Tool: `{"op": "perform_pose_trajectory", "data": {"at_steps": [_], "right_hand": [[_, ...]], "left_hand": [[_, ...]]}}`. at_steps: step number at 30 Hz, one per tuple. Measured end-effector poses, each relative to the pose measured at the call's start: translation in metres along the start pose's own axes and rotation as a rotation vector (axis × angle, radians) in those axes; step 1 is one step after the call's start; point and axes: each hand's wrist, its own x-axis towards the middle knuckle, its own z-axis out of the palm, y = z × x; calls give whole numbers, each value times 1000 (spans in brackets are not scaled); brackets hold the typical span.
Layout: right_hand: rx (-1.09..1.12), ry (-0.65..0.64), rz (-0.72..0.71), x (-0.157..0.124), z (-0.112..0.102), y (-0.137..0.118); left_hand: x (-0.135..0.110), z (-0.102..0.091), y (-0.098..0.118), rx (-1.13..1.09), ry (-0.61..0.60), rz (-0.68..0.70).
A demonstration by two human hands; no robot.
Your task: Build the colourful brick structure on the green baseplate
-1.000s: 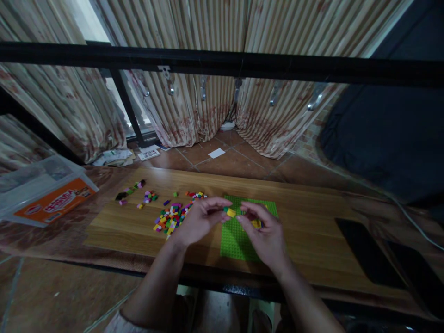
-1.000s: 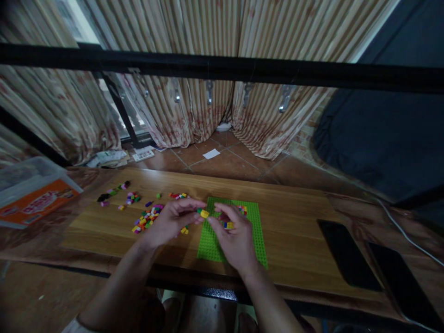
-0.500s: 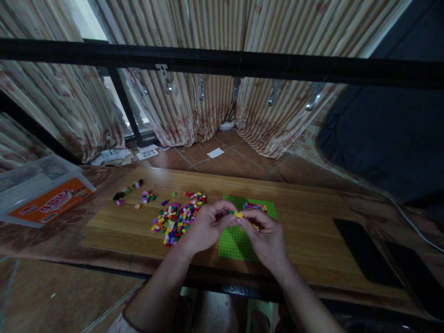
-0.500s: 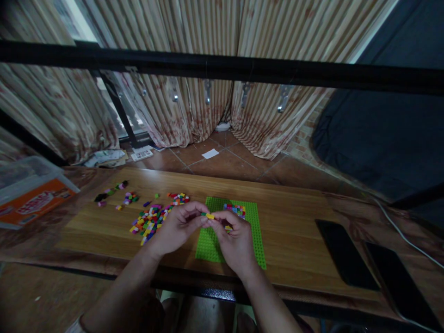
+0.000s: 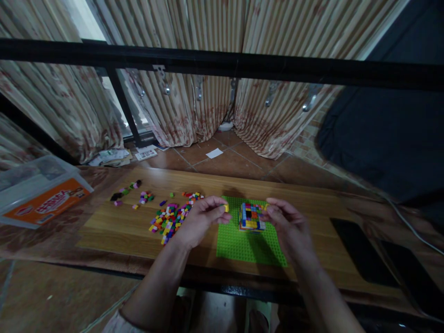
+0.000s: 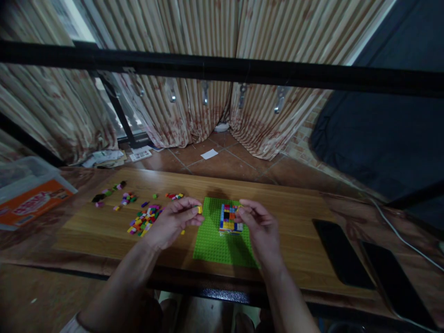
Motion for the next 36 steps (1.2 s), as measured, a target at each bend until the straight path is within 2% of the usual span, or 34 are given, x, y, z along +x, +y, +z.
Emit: {"op": "perform_pose_trajectory", "data": {"at_steps": [3,9,14,18,21,24,26,31,36], "right_hand": [[-46,4,10,3,-8,-3],[-190,71,10,10,-26,-6],[-309,-23,9,10,-34,0],[-501,-100,-69,8,-37,7],[-593,-89,-143,8,-37,10],[-554,-10,-221,9,-33,14],[-483,44,-212,11,-30,18],[-332,87,-41,15,-26,32],[-206,55,74,16,-24,43]], "left_hand": [[0,1,-1,-59,-38,-32],[2,-2,-2,-9,-6,-38],[5,-1,-4,52,20,-54],[7,-1,-5,82,31,-68],[7,-1,-6,83,36,-74],[7,-2,-7,80,40,-75],[8,-3,-7,78,42,-74],[8,-2,-7,84,58,-70],[8,-2,-5,78,79,-64]]}}
